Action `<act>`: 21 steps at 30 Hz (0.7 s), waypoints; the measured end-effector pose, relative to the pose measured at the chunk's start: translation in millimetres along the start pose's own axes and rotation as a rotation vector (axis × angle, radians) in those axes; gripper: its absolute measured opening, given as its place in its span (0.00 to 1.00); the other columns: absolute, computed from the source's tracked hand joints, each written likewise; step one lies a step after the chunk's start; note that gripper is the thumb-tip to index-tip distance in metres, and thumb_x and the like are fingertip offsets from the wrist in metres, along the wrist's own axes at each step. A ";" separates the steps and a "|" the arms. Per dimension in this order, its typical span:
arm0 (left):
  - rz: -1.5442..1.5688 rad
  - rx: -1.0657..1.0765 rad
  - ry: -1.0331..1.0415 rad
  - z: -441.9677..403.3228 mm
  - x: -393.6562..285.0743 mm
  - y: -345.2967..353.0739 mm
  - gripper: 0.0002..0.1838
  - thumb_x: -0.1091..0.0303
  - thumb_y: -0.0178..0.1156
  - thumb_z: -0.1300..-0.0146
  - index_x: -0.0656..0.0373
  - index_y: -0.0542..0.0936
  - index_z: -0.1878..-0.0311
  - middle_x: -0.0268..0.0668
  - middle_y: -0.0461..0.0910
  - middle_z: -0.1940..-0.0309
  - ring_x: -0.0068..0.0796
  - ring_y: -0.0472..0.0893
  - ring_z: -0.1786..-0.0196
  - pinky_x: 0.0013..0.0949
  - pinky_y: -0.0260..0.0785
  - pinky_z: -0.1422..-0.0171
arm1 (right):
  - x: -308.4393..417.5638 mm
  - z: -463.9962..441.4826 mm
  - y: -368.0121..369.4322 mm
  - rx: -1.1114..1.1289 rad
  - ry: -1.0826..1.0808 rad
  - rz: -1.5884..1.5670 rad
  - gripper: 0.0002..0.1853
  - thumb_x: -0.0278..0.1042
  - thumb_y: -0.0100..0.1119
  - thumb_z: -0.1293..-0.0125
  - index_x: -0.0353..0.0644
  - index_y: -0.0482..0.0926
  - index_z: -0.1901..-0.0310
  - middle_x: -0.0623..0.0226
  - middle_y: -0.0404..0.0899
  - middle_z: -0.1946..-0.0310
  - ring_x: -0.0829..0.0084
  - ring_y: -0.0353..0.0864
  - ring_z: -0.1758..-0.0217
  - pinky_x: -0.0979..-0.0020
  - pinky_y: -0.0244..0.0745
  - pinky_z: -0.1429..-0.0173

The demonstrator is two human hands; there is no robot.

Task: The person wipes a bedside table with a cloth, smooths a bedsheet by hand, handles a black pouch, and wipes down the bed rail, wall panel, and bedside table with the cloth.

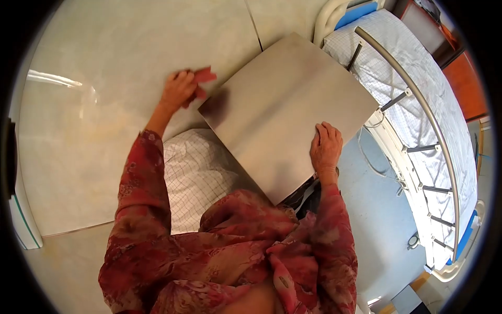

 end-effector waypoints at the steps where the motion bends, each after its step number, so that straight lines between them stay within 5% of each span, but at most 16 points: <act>1: -0.036 -0.092 0.003 -23.1 13.5 -6.9 0.12 0.60 0.66 0.52 0.51 0.84 0.63 0.33 0.79 0.48 0.34 0.76 0.41 0.42 0.66 0.40 | -0.4 -0.9 -0.8 -0.001 0.011 0.002 0.12 0.25 0.62 0.35 0.41 0.84 0.49 0.62 0.82 0.45 0.55 0.78 0.41 0.57 0.71 0.35; 4: -0.085 -0.250 -0.031 -90.7 48.7 -30.1 0.10 0.65 0.64 0.45 0.46 0.83 0.59 0.31 0.78 0.48 0.32 0.77 0.44 0.41 0.66 0.45 | 0.1 -2.7 -1.8 0.005 0.011 -0.020 0.12 0.25 0.62 0.35 0.41 0.84 0.50 0.62 0.82 0.45 0.55 0.78 0.42 0.57 0.71 0.36; 9: -0.087 -0.161 -0.140 -132.4 53.2 -21.7 0.13 0.66 0.62 0.43 0.47 0.84 0.54 0.29 0.79 0.52 0.31 0.78 0.46 0.39 0.68 0.48 | -0.4 -2.7 -1.8 -0.009 0.002 0.001 0.12 0.24 0.62 0.35 0.40 0.84 0.50 0.63 0.82 0.46 0.56 0.78 0.42 0.58 0.72 0.36; 15: 0.065 0.100 0.029 -47.6 -22.1 35.1 0.26 0.64 0.70 0.53 0.56 0.82 0.47 0.41 0.76 0.42 0.43 0.75 0.38 0.46 0.70 0.38 | -13.0 -0.5 -1.3 -0.019 -0.008 -0.030 0.14 0.22 0.62 0.38 0.43 0.83 0.50 0.60 0.81 0.46 0.53 0.78 0.42 0.54 0.72 0.37; 18: 0.211 0.143 -0.039 14.3 -51.6 67.2 0.20 0.67 0.64 0.40 0.59 0.81 0.43 0.41 0.76 0.37 0.46 0.75 0.35 0.51 0.68 0.32 | -24.1 3.9 1.4 -0.014 -0.022 -0.041 0.14 0.24 0.60 0.39 0.40 0.81 0.51 0.57 0.79 0.46 0.52 0.76 0.42 0.52 0.70 0.38; 21: 0.230 0.193 -0.011 50.5 -70.7 62.3 0.14 0.69 0.63 0.44 0.59 0.83 0.54 0.42 0.77 0.45 0.46 0.77 0.42 0.48 0.70 0.38 | -35.2 7.6 0.3 -0.020 0.002 -0.088 0.15 0.26 0.61 0.42 0.40 0.81 0.51 0.57 0.78 0.47 0.53 0.76 0.42 0.52 0.70 0.37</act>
Point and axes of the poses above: each hand's wrist, its own z-axis away from the middle knuckle, its own y-axis out of the palm, x = y × z, the point moved 7 cm from there along -z, towards the middle knuckle
